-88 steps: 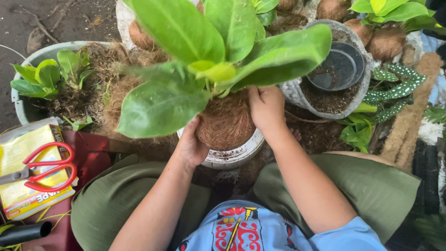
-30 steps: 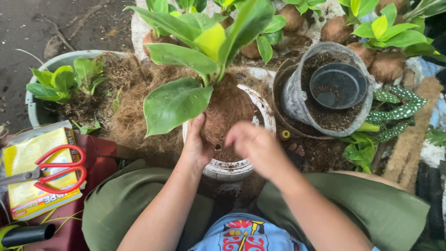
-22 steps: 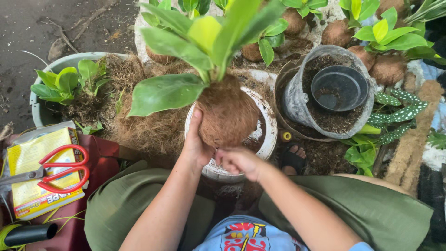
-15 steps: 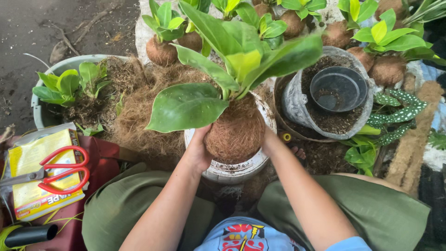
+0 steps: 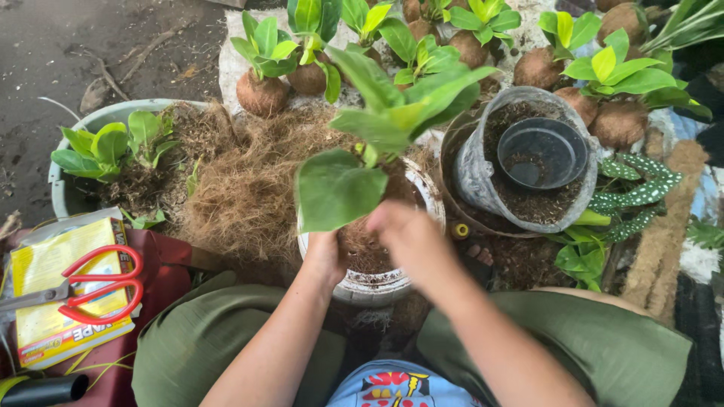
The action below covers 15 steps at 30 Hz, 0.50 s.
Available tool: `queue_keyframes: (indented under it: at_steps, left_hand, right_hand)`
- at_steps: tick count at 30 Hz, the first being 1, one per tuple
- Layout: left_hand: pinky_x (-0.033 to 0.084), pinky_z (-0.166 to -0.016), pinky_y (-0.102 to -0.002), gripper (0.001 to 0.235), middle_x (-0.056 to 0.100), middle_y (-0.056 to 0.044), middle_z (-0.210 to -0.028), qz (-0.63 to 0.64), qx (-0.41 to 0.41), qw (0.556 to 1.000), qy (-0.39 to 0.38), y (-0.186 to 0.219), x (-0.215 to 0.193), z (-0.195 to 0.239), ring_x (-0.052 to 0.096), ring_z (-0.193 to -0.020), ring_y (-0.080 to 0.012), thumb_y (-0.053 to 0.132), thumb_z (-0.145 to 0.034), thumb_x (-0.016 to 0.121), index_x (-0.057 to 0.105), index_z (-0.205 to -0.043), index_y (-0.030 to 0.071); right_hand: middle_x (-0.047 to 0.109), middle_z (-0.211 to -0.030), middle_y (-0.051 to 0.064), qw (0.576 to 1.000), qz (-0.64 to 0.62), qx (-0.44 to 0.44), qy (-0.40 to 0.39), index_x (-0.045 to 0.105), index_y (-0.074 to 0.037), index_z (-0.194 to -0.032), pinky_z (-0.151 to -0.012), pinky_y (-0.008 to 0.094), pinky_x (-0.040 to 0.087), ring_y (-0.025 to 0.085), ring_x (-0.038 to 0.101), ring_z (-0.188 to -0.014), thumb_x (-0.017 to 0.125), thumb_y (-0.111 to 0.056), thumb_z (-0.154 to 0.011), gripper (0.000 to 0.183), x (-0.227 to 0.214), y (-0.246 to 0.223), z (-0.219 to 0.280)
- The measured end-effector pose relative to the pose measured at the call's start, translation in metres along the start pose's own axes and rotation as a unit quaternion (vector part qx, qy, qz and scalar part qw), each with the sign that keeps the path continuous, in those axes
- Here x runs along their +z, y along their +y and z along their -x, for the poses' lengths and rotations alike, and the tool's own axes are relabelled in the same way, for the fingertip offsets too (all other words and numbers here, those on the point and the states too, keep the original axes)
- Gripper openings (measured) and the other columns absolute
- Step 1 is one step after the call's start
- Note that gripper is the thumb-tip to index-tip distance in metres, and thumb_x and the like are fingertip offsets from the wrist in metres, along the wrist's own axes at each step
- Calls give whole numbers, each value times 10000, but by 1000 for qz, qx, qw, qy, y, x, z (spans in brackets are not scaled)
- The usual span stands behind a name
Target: The person wraps a small plant growing in a coconut shell with coconut coir fiber. They press the fiber around the base of the plant, rotate the coconut to cover all sides, and use scissors to trim excess fiber. The person then ties the fiber with a thin string to secure it.
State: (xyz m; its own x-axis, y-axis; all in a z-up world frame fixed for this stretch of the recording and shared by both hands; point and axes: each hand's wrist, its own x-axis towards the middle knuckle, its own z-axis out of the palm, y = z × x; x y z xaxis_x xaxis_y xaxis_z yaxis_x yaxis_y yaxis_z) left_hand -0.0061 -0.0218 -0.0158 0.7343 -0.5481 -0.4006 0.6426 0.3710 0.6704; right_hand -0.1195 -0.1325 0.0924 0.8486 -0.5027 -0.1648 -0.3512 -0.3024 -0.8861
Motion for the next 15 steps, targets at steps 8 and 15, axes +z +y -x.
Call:
queue_keyframes:
  at_steps: [8, 15]
  left_hand:
    - [409, -1102, -550, 848, 538, -83, -1434, 74, -47, 995, -45, 25, 0, 7, 522, -1309, -318, 518, -750, 728, 442, -1473, 180]
    - [368, -1119, -533, 841, 557, -119, -1487, 19, -119, 992, -48, 22, -14, 4, 480, -1384, -335, 570, -777, 688, 497, -1479, 147]
  right_hand:
    - [455, -566, -20, 913, -263, 135, -282, 634, -49, -878, -425, 232, 334, 70, 399, -462, 467, -236, -1092, 329, 60, 57, 11]
    - [628, -735, 87, 952, 36, 242, -183, 699, 22, -1012, -644, 294, 577, 168, 590, -653, 517, -152, -1027, 252, 46, 161, -53]
